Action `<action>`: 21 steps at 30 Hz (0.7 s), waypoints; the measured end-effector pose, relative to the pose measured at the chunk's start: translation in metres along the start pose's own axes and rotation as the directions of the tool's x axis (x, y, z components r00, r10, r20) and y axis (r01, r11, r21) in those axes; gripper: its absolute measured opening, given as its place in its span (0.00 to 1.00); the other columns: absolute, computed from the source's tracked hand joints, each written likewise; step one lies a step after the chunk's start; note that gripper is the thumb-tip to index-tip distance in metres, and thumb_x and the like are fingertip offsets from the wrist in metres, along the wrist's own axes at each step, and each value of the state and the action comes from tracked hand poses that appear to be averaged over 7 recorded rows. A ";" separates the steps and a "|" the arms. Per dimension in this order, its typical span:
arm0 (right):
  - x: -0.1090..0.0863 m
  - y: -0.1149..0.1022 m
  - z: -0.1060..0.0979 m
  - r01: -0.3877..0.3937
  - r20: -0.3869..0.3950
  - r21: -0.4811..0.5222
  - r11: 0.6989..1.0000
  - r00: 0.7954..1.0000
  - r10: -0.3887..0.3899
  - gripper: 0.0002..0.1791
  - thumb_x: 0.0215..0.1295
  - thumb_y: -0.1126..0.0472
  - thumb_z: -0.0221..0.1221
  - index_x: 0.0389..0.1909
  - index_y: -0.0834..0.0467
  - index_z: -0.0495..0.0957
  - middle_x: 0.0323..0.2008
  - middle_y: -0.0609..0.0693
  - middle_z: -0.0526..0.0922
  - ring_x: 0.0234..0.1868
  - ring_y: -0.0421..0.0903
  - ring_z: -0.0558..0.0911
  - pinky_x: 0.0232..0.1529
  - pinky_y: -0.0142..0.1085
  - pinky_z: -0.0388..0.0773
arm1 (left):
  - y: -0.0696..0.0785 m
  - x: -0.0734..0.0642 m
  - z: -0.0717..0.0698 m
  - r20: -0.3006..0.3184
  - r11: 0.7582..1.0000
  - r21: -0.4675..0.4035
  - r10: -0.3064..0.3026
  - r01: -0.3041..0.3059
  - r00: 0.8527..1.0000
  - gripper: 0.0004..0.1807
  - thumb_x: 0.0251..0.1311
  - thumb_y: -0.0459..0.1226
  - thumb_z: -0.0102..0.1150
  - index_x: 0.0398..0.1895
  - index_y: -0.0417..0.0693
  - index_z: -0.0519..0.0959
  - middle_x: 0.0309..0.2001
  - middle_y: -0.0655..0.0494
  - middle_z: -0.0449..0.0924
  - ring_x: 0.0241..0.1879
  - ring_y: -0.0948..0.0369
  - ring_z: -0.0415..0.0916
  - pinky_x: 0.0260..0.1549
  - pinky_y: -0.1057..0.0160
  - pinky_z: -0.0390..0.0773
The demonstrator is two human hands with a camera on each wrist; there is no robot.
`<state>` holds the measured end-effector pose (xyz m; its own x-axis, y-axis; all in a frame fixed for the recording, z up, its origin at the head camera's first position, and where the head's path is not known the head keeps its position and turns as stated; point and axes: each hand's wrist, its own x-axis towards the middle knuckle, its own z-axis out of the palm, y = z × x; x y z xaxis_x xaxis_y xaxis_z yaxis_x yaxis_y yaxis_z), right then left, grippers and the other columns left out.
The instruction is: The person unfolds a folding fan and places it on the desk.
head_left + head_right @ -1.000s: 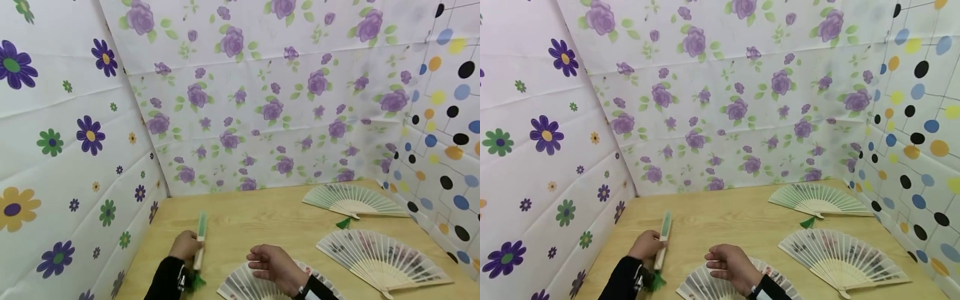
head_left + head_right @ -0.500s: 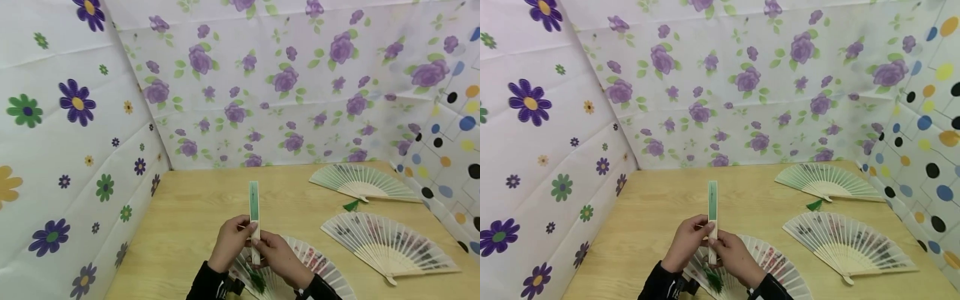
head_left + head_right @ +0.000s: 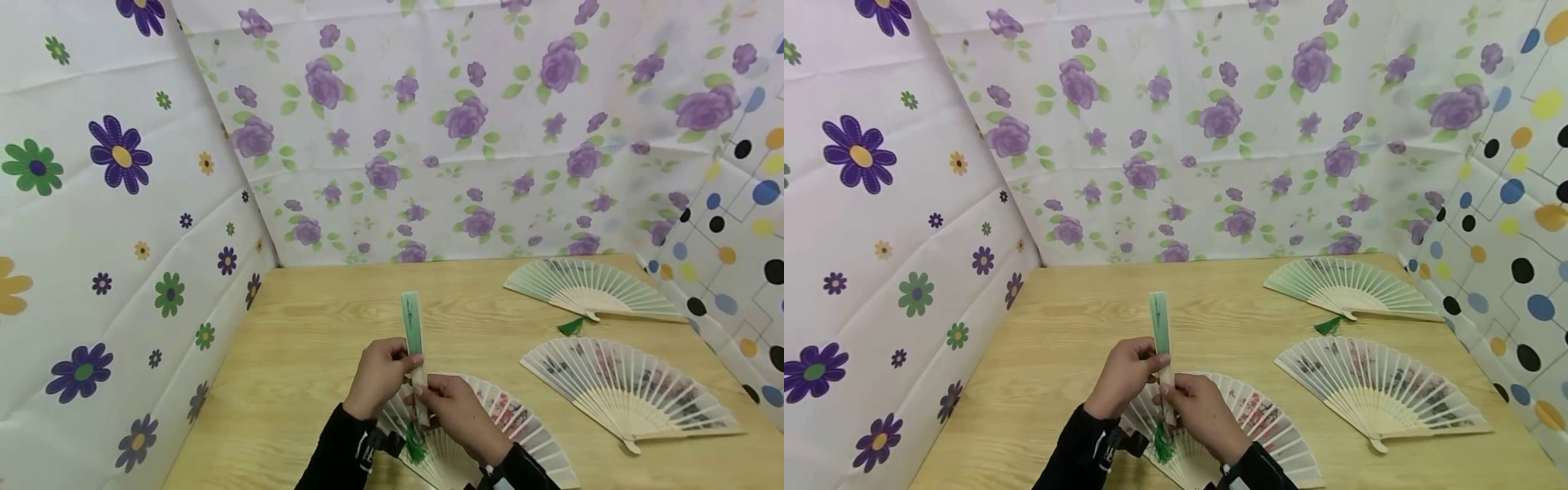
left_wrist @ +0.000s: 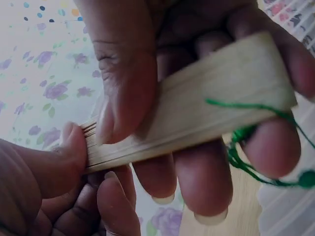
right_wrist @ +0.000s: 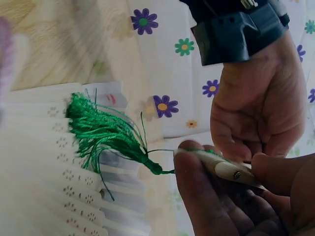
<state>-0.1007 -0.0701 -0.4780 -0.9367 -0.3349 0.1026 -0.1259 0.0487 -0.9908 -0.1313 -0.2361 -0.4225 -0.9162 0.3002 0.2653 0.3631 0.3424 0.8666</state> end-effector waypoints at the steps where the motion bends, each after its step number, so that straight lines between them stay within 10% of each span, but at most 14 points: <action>1: 0.002 0.000 -0.001 0.001 -0.009 -0.005 1.000 1.000 -0.001 0.18 0.75 0.50 0.53 0.42 0.61 0.81 0.45 0.64 0.85 0.40 0.54 0.83 0.33 0.41 0.88 | 0.000 0.002 0.000 0.005 0.999 -0.042 -0.015 0.015 1.000 0.08 0.67 0.42 0.59 0.34 0.49 0.82 0.32 0.47 0.82 0.33 0.56 0.78 0.35 0.52 0.87; 14: 0.032 -0.003 -0.024 0.011 -0.276 0.264 0.964 0.959 0.064 0.24 0.72 0.46 0.56 0.52 0.64 0.80 0.44 0.61 0.85 0.42 0.57 0.84 0.34 0.40 0.90 | -0.013 0.045 0.010 -0.144 0.935 -0.351 -0.107 0.050 0.984 0.08 0.66 0.37 0.61 0.41 0.42 0.84 0.35 0.46 0.82 0.36 0.52 0.81 0.34 0.59 0.89; 21: 0.040 -0.001 -0.034 -0.005 -0.238 0.290 0.957 0.968 0.077 0.27 0.71 0.44 0.57 0.55 0.63 0.79 0.40 0.60 0.87 0.39 0.56 0.85 0.32 0.38 0.90 | -0.019 0.059 0.012 -0.110 0.894 -0.437 -0.158 0.095 0.981 0.11 0.68 0.38 0.59 0.45 0.40 0.83 0.34 0.46 0.82 0.38 0.46 0.81 0.31 0.60 0.91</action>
<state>-0.1495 -0.0518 -0.4697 -0.9943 -0.0968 0.0437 -0.0210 -0.2247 -0.9742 -0.1900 -0.2145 -0.4283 -0.9752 0.1421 0.1697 0.1634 -0.0548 0.9850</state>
